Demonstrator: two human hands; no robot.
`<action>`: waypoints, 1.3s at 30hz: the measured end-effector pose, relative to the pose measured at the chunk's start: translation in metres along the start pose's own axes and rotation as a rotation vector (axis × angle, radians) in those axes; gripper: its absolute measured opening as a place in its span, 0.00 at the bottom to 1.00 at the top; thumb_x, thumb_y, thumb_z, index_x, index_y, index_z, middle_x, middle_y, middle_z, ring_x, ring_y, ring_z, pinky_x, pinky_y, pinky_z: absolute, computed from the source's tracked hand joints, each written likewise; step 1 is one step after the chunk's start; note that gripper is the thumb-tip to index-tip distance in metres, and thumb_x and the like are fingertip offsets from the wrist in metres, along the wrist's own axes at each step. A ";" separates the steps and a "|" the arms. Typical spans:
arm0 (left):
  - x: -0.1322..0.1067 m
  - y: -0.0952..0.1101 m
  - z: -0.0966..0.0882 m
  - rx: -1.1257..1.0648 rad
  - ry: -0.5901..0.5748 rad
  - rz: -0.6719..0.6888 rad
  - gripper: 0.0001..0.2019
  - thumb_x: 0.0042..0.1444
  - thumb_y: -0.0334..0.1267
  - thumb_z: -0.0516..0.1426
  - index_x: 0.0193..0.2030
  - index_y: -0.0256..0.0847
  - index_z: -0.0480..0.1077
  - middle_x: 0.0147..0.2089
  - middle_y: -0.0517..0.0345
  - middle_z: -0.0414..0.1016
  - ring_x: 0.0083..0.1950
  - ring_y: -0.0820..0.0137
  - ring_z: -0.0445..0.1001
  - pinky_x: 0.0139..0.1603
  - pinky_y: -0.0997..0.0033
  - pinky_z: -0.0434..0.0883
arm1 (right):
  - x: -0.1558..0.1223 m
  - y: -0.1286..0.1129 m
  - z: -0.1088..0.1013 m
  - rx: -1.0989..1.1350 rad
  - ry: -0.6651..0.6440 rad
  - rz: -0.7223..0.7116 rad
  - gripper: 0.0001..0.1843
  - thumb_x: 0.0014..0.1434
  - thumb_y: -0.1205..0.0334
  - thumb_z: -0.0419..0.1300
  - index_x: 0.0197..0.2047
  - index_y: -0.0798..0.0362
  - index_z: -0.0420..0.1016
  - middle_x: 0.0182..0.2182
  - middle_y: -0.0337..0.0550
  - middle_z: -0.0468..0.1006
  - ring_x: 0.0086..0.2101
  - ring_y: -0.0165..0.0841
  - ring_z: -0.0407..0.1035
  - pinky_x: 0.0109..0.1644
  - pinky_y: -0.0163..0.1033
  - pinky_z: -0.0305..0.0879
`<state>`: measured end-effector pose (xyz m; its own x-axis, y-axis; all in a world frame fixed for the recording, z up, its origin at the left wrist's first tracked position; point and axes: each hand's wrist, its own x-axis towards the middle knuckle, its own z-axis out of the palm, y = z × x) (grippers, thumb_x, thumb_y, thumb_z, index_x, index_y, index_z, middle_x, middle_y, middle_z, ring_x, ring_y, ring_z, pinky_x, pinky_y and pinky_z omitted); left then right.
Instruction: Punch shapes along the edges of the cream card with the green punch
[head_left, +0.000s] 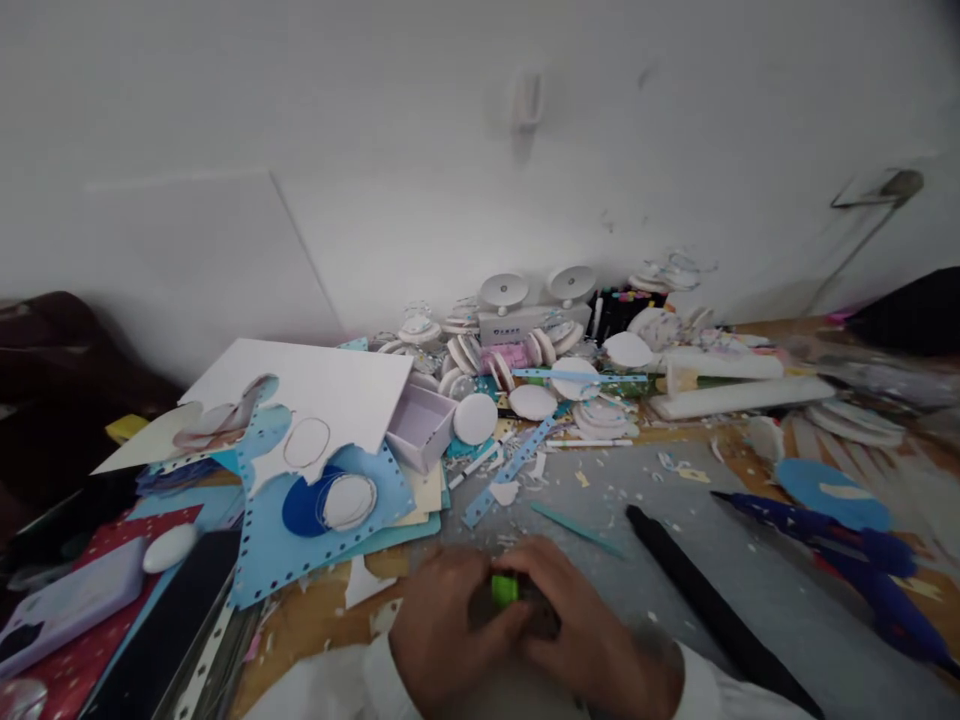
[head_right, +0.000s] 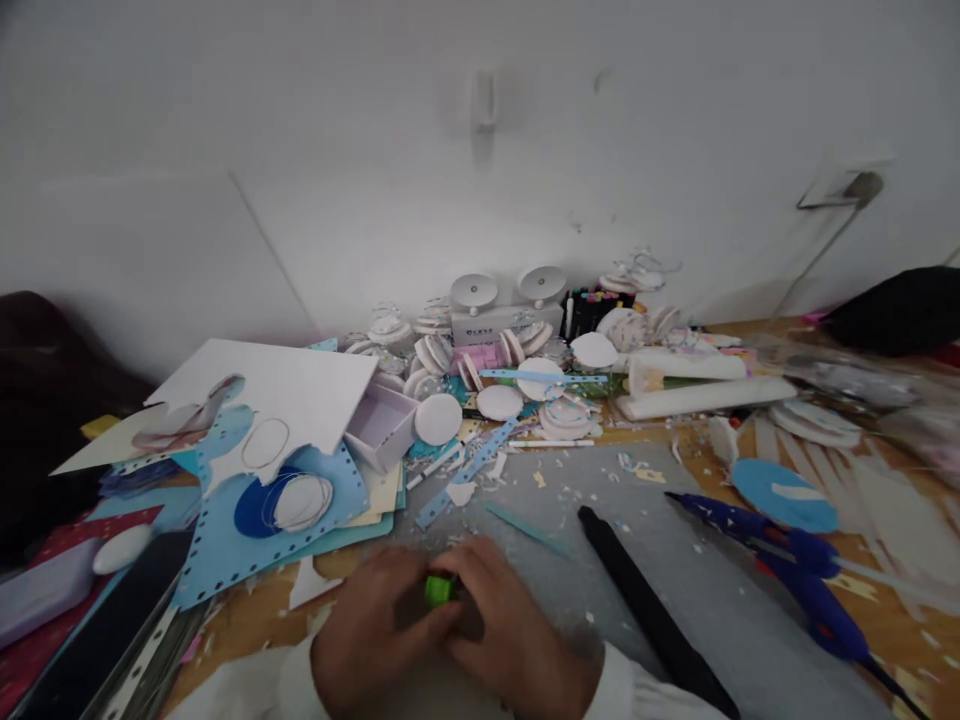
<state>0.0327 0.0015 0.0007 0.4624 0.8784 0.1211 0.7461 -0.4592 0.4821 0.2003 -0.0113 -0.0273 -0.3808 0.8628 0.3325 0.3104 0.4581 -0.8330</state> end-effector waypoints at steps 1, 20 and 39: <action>0.000 -0.002 0.004 -0.023 0.019 -0.026 0.11 0.50 0.45 0.59 0.31 0.39 0.72 0.30 0.53 0.75 0.33 0.58 0.74 0.34 0.60 0.67 | -0.001 -0.001 0.000 -0.005 -0.011 0.017 0.24 0.47 0.77 0.58 0.47 0.49 0.65 0.40 0.43 0.71 0.42 0.37 0.65 0.46 0.42 0.64; -0.005 -0.008 -0.002 -0.444 0.148 0.130 0.07 0.48 0.34 0.56 0.36 0.37 0.69 0.29 0.53 0.71 0.32 0.64 0.67 0.34 0.63 0.61 | 0.000 -0.011 -0.030 -0.371 0.035 -0.068 0.20 0.54 0.66 0.57 0.52 0.53 0.62 0.41 0.48 0.71 0.42 0.41 0.65 0.45 0.49 0.63; -0.004 -0.003 -0.006 -0.461 0.169 0.208 0.14 0.43 0.31 0.56 0.40 0.37 0.69 0.31 0.53 0.74 0.32 0.64 0.70 0.35 0.59 0.66 | 0.006 0.020 -0.052 -0.755 0.161 0.223 0.12 0.58 0.68 0.52 0.45 0.50 0.69 0.38 0.48 0.72 0.40 0.45 0.66 0.43 0.51 0.61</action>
<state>0.0255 0.0004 0.0036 0.4661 0.8018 0.3740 0.3417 -0.5530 0.7599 0.2499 0.0141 -0.0193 -0.1277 0.9451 0.3009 0.8915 0.2423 -0.3828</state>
